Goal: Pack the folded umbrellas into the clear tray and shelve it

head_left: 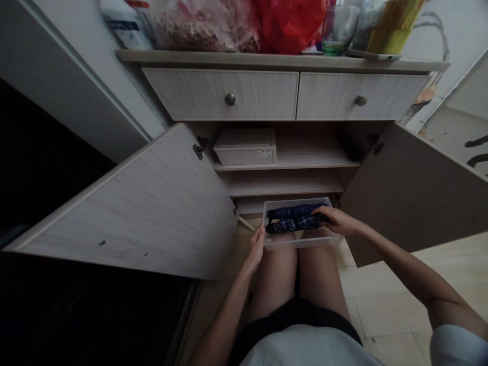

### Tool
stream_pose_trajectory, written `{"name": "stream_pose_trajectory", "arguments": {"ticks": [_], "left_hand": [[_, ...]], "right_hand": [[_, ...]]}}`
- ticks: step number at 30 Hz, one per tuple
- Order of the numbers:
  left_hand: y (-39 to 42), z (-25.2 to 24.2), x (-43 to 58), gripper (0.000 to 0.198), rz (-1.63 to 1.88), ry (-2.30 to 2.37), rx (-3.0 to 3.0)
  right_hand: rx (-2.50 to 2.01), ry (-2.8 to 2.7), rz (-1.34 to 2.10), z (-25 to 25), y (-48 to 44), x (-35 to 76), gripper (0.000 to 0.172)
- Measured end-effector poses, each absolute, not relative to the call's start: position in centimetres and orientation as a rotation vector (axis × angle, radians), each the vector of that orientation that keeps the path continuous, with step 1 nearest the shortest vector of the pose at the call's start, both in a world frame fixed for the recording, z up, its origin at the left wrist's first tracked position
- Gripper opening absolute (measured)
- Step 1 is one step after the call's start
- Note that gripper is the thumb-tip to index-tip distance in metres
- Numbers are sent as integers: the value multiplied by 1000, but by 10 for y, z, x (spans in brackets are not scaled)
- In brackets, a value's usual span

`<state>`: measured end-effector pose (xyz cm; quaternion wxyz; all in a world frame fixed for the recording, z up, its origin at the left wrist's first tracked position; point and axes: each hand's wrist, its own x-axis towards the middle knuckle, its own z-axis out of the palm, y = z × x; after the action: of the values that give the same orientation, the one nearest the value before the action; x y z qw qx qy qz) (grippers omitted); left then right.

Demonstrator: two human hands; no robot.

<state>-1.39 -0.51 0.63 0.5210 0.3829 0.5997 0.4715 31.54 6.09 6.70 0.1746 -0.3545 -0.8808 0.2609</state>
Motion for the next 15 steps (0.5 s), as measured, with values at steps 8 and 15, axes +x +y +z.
{"name": "stream_pose_trajectory", "arguments": {"ticks": [8, 15], "left_hand": [[-8, 11, -17, 60, 1101, 1423, 948], [-8, 14, -17, 60, 1088, 1436, 949]], "right_hand": [[-1157, -2558, 549, 56, 66, 302, 46], [-1427, -2712, 237, 62, 59, 287, 33]]}}
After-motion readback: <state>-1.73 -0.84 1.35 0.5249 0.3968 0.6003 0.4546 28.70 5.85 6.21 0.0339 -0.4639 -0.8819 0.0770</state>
